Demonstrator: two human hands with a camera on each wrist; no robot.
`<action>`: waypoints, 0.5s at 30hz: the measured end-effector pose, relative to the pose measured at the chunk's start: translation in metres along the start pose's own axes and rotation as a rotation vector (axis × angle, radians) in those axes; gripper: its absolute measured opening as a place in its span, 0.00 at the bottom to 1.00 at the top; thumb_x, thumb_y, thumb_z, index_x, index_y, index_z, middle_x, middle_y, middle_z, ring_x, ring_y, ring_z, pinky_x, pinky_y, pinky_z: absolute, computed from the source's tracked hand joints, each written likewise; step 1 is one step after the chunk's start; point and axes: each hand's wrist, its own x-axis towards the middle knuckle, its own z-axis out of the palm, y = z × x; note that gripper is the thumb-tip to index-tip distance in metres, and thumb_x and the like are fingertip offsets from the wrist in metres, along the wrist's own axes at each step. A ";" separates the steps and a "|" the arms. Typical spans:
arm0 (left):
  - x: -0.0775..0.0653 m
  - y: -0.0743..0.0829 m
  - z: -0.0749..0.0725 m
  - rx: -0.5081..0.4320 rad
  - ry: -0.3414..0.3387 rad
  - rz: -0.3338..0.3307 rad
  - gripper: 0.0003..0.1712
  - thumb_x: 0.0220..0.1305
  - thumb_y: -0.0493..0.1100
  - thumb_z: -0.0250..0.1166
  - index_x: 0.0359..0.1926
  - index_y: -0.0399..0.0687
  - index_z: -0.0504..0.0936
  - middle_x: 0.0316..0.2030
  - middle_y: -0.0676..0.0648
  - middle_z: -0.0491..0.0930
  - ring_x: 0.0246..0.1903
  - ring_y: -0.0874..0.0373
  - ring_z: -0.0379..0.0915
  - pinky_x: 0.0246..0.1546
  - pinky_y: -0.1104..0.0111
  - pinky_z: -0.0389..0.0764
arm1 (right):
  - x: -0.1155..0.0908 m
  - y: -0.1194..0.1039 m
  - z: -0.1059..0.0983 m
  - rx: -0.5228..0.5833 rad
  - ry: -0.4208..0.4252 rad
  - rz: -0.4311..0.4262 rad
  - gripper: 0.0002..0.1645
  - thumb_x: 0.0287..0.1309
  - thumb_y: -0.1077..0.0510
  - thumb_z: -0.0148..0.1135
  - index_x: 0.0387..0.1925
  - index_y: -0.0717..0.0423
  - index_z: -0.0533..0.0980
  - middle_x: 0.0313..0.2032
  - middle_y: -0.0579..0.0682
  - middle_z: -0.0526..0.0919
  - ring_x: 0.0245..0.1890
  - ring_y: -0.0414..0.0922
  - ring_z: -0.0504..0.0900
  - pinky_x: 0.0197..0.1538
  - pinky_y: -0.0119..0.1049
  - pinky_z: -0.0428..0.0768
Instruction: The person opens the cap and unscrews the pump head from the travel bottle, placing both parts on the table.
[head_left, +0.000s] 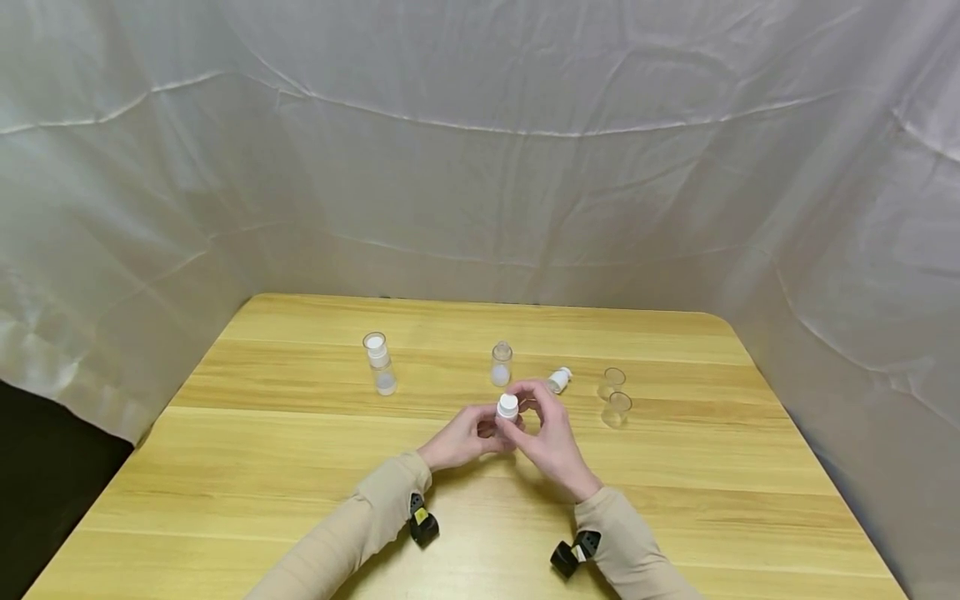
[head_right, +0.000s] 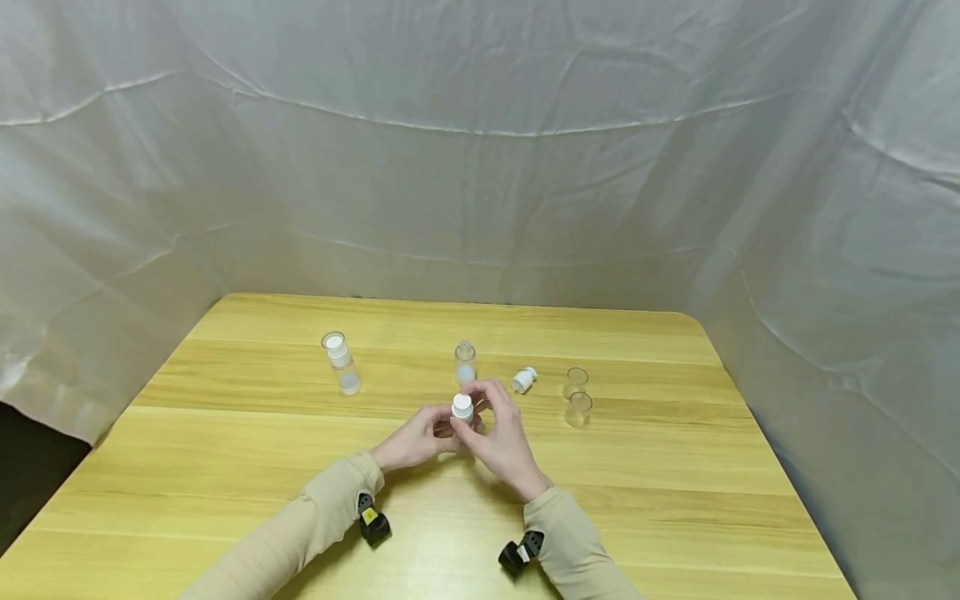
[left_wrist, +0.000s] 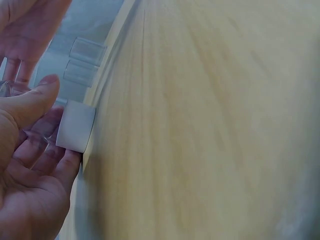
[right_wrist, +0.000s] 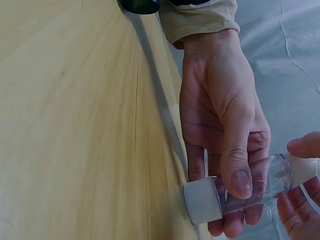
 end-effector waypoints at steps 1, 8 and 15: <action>0.000 0.000 0.000 -0.001 -0.002 0.003 0.25 0.64 0.33 0.66 0.61 0.32 0.76 0.58 0.33 0.81 0.59 0.41 0.79 0.60 0.77 0.79 | 0.000 0.000 0.000 0.002 -0.005 -0.007 0.24 0.49 0.74 0.72 0.49 0.64 0.75 0.45 0.59 0.80 0.42 0.39 0.78 0.45 0.34 0.85; 0.000 0.000 0.000 -0.003 -0.006 0.009 0.25 0.63 0.31 0.66 0.61 0.30 0.75 0.57 0.32 0.81 0.58 0.40 0.79 0.61 0.75 0.80 | 0.000 0.002 -0.002 -0.003 -0.034 -0.016 0.25 0.50 0.73 0.71 0.51 0.66 0.75 0.48 0.58 0.80 0.47 0.36 0.76 0.50 0.32 0.84; -0.001 0.002 0.000 -0.018 0.000 0.007 0.25 0.63 0.30 0.66 0.61 0.29 0.75 0.57 0.31 0.81 0.58 0.40 0.79 0.60 0.75 0.80 | -0.001 0.002 0.000 0.038 0.005 -0.022 0.24 0.50 0.73 0.72 0.50 0.65 0.75 0.47 0.59 0.79 0.46 0.36 0.77 0.53 0.24 0.82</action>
